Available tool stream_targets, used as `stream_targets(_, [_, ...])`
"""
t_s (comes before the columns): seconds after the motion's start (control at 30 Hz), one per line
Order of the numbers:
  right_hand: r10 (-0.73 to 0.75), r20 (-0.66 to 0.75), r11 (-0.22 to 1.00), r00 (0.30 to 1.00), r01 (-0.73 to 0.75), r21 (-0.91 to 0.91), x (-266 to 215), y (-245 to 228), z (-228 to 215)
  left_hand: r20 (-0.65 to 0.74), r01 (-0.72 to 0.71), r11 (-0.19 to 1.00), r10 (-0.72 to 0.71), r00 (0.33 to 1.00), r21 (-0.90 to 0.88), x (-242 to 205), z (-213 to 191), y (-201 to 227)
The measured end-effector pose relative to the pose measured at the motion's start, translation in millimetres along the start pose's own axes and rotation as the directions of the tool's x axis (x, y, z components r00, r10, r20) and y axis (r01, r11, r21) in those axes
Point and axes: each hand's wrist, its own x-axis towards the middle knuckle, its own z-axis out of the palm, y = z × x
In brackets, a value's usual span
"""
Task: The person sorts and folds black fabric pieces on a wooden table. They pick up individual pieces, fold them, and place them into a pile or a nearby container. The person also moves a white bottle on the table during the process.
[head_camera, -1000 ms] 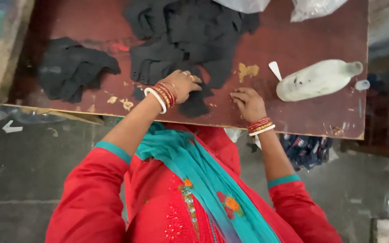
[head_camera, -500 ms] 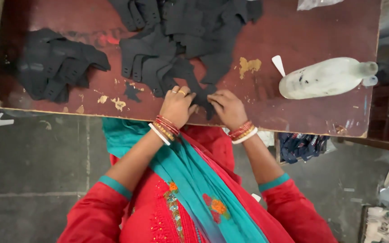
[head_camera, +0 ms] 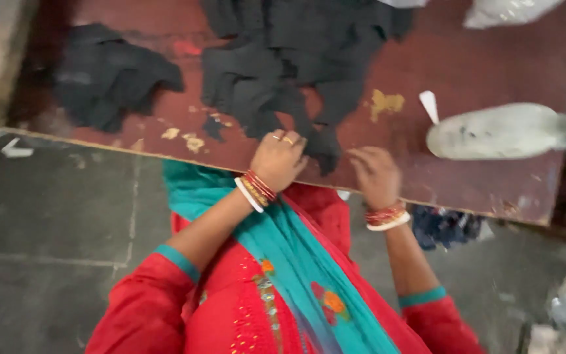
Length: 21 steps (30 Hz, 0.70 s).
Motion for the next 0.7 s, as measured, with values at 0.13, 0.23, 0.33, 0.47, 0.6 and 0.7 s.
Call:
stream_targets(0.13, [0.204, -0.1, 0.974, 0.974, -0.192, 0.118, -13.4, 17.4, 6.2, -0.18, 0.025, 1.0, -0.028, 0.983, -0.016, -25.9, -24.4, -31.2])
stream_targets(0.23, [0.258, -0.09, 0.949, 0.962, -0.234, 0.21, -17.0, 28.0, 19.8, -0.359, 0.081, 0.995, -0.096, 0.928, -0.059, -48.4, -70.7, -75.2])
stream_targets(0.33, [0.208, -0.143, 0.963, 0.967, -0.178, 0.201, -23.8, 27.5, 15.6, -0.4, 0.313, 0.949, -0.297, 0.867, -0.027, -67.3, -116.1, -114.3])
stream_targets(0.47, [0.222, -0.12, 0.961, 0.968, -0.197, 0.194, -12.3, 10.6, 9.2, -0.519, 0.292, 0.936, -0.152, 0.841, 0.198, -59.0, -117.4, -104.8])
stream_targets(0.6, [0.178, -0.067, 0.964, 0.982, -0.16, 0.212, 22.6, -29.7, 6.7, -0.144, 0.012, 0.999, -0.018, 0.989, -0.038, -23.3, -45.3, -43.8])
stream_targets(0.7, [0.088, -0.008, 0.976, 0.996, -0.085, 0.201, 35.1, -36.1, 12.2, -0.072, -0.074, 0.996, 0.07, 0.995, -0.053, 0.8, 1.7, -15.4])
